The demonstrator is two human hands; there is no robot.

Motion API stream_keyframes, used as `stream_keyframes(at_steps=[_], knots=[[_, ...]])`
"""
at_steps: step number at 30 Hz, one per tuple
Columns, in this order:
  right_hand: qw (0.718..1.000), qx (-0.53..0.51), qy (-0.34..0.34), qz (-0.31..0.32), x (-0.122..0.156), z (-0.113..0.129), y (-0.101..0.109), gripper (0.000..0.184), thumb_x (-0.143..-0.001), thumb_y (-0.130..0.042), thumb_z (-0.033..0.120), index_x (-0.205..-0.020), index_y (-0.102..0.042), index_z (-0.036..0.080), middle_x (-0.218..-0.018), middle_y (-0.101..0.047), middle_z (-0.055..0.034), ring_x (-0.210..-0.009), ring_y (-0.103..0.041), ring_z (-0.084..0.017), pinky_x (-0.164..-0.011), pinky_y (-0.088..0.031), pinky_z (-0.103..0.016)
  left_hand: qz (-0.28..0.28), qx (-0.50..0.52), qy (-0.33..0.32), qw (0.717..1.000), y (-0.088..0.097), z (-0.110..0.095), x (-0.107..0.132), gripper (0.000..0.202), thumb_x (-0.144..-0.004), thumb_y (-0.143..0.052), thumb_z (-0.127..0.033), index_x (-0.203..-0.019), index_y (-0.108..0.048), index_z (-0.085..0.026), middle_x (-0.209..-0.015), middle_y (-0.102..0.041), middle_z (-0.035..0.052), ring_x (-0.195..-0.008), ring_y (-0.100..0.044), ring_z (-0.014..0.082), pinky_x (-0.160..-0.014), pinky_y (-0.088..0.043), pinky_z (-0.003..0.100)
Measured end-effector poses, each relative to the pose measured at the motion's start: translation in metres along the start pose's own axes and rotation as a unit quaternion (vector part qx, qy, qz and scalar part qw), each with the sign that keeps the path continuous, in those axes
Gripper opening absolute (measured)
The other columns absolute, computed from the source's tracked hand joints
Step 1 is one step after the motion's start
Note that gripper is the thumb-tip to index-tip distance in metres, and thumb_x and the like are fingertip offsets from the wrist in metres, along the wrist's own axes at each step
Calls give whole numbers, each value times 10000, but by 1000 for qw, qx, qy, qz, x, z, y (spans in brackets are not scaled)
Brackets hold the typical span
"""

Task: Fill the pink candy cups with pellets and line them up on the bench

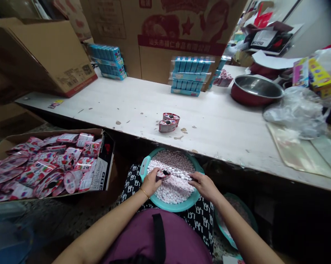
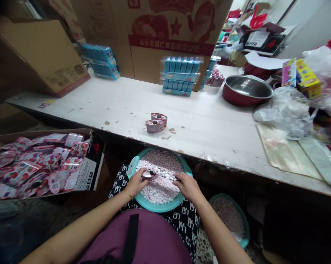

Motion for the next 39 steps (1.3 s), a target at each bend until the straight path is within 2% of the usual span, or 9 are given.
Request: stream_keyframes(at_steps=[5, 9, 17, 21, 25, 27, 30, 35, 39], knots=[[992, 123, -20, 28, -8, 13, 7, 237, -828, -449, 290, -1001, -592, 217, -954, -600, -49, -915, -557, -183, -723, -390, -263, -12, 3, -29, 999, -6, -10, -10, 496, -671, -610, -219, -1138, -449, -180, -1066, -562, 89, -1003, -521, 225, -884, -402, 364], [975, 211, -34, 58, -14, 38, 17, 197, -807, -458, 280, -873, -617, 183, -897, -613, -74, -817, -586, -189, -644, -393, -256, -26, 17, -42, 999, -12, -11, -17, 379, -695, -592, -212, -1062, -504, -177, -1052, -567, 88, -1011, -514, 220, -887, -399, 361], [961, 272, 31, 35, -19, 95, 34, 242, -770, -382, 110, -807, -620, 127, -837, -594, -142, -805, -566, -254, -659, -395, -337, -31, 0, -44, 999, -6, -16, -16, 350, -687, -561, -128, -1027, -512, -195, -1014, -581, 60, -973, -517, 208, -866, -399, 355], [959, 280, 36, 21, -11, 89, 43, 201, -764, -407, 119, -816, -597, 160, -845, -583, -97, -774, -563, -217, -630, -384, -304, -31, -41, -83, 995, 7, -26, -17, 349, -687, -566, -122, -1025, -519, -190, -1018, -577, 72, -967, -505, 224, -856, -400, 374], [960, 279, -9, 8, 4, 48, 48, 159, -795, -439, 195, -859, -584, 191, -852, -580, -63, -737, -573, -182, -571, -366, -260, -34, -36, -105, 993, 21, -24, -18, 342, -689, -566, -118, -1022, -533, -187, -1035, -582, 80, -994, -505, 231, -887, -391, 381], [962, 268, -48, 12, 8, 19, 35, 170, -800, -436, 190, -871, -589, 177, -868, -585, -78, -752, -579, -190, -588, -373, -264, -48, -2, -88, 995, 30, -16, -19, 335, -691, -574, -138, -1020, -537, -191, -1044, -584, 74, -1006, -512, 226, -901, -389, 375], [974, 210, -80, 22, 1, -9, -8, 224, -794, -401, 119, -896, -600, 135, -907, -598, -117, -805, -581, -217, -663, -390, -293, -79, 83, -6, 993, 38, 10, -20, 318, -704, -597, -238, -1010, -525, -192, -1001, -595, 51, -949, -552, 202, -859, -425, 343], [990, 116, -77, 10, -40, -2, -82, 268, -829, -440, 215, -1072, -549, 188, -1095, -576, -82, -1006, -528, -202, -820, -376, -287, -80, 244, 100, 961, 18, 36, -25, 396, -654, -648, -328, -976, -476, -172, -936, -603, 37, -864, -592, 176, -805, -460, 317], [996, 51, -74, 0, -51, -4, -90, 268, -833, -457, 259, -1079, -545, 201, -1112, -578, -53, -1020, -518, -167, -832, -368, -252, -55, 283, 99, 952, 7, 21, -28, 364, -676, -629, -319, -972, -470, -180, -934, -605, 34, -862, -589, 164, -807, -461, 313]])
Point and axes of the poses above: each hand's wrist, its own x-axis away from the middle knuckle, its own y-axis out of the back of the hand, z = x × y, the point moved 9 cm from there along -x, towards the middle knuckle
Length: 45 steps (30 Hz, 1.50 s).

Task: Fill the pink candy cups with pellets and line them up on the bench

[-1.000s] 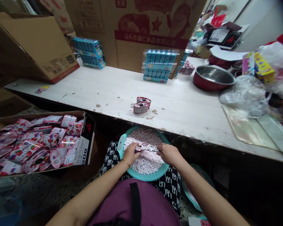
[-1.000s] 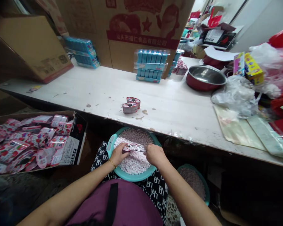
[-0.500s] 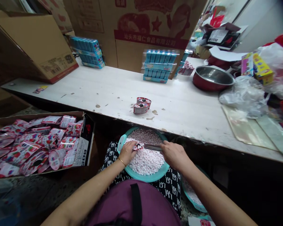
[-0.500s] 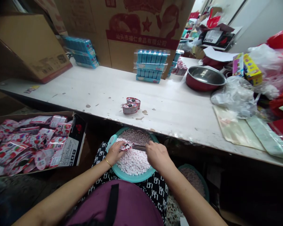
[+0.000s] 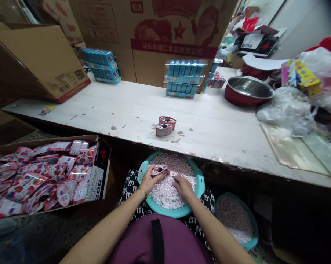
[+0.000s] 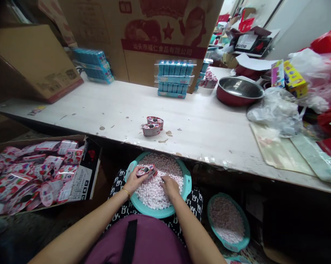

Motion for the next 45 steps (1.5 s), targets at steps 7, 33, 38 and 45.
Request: stream_keyframes(at_steps=[7, 33, 38, 45], knots=[[998, -61, 27, -4, 33, -27, 49, 250, -809, -495, 278, -1024, -578, 183, -1010, -603, -45, -943, -536, -156, -800, -377, -232, -40, -81, -70, 993, 37, -34, 13, 377, -698, -623, -346, -1001, -477, -178, -938, -586, 28, -851, -575, 163, -788, -450, 292], [966, 248, 72, -8, 65, 78, 133, 220, -830, -395, 176, -967, -567, 188, -876, -583, -68, -748, -579, -165, -554, -359, -249, 44, -222, -199, 954, -17, -36, 28, 354, -720, -479, -106, -1069, -485, -165, -1051, -562, 82, -1005, -512, 199, -900, -404, 354], [971, 233, 46, -25, 71, 46, 144, 204, -839, -411, 237, -981, -558, 227, -880, -584, -37, -768, -583, -168, -555, -360, -246, 19, -132, -140, 981, 8, -28, 23, 350, -703, -520, -125, -1051, -506, -167, -1028, -586, 63, -952, -550, 184, -868, -423, 330], [987, 150, -26, 52, 50, -24, 53, 243, -831, -434, 256, -1033, -564, 225, -973, -602, -49, -870, -590, -180, -664, -394, -252, -5, -45, -84, 995, 23, -22, 28, 326, -680, -626, -224, -988, -533, -169, -947, -616, 36, -867, -581, 167, -810, -453, 307]])
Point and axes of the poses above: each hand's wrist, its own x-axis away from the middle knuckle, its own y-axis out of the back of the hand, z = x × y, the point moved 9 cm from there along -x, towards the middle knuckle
